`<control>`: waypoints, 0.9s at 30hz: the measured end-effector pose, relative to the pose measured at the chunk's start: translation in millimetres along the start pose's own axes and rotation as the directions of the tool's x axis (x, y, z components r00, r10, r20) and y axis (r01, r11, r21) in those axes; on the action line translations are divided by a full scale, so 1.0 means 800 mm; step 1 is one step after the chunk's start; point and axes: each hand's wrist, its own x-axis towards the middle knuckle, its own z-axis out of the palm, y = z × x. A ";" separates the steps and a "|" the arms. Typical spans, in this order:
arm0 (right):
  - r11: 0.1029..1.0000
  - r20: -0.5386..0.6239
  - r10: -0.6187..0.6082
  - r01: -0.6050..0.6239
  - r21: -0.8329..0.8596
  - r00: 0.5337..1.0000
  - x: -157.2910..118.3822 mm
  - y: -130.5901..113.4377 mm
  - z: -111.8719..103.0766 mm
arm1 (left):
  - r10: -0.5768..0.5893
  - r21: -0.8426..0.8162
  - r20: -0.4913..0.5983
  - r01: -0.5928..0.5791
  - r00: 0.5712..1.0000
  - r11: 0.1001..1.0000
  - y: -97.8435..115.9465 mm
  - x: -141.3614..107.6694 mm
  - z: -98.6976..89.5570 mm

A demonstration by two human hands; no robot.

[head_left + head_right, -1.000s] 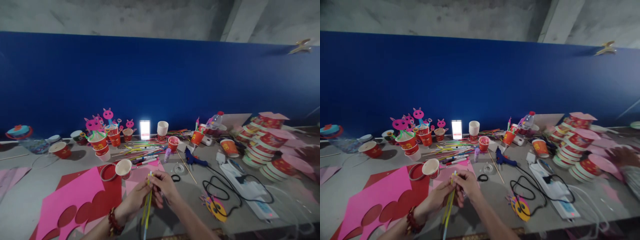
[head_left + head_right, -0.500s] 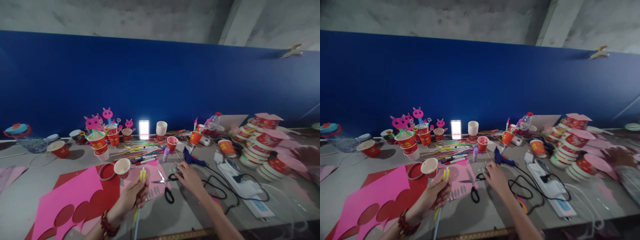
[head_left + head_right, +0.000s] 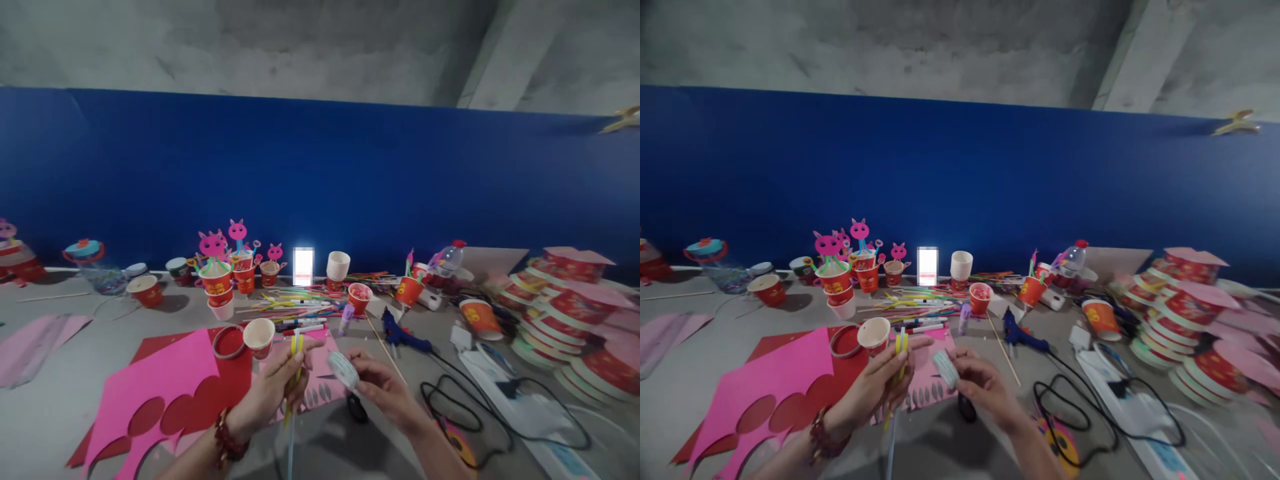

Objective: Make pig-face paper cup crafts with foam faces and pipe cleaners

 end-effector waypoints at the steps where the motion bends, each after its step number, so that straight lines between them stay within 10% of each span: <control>1: 0.999 0.020 0.000 -0.001 0.041 1.000 0.005 -0.001 0.011 | 0.016 -0.010 0.036 -0.016 0.999 1.000 0.003 0.003 0.000; 11: 0.920 -0.001 0.062 -0.057 0.387 0.998 0.052 0.022 0.074 | 0.248 -0.021 -0.106 -0.251 0.963 0.968 -0.025 0.016 -0.020; 19: 0.913 -0.004 0.059 -0.052 0.404 0.998 0.053 0.043 0.073 | 0.056 -0.399 -0.157 -0.115 0.986 0.910 -0.041 0.025 -0.033; 27: 0.875 -0.039 0.216 -0.176 0.452 0.976 0.050 0.045 0.068 | 0.072 -0.276 -0.143 -0.110 0.987 0.955 -0.061 0.022 -0.036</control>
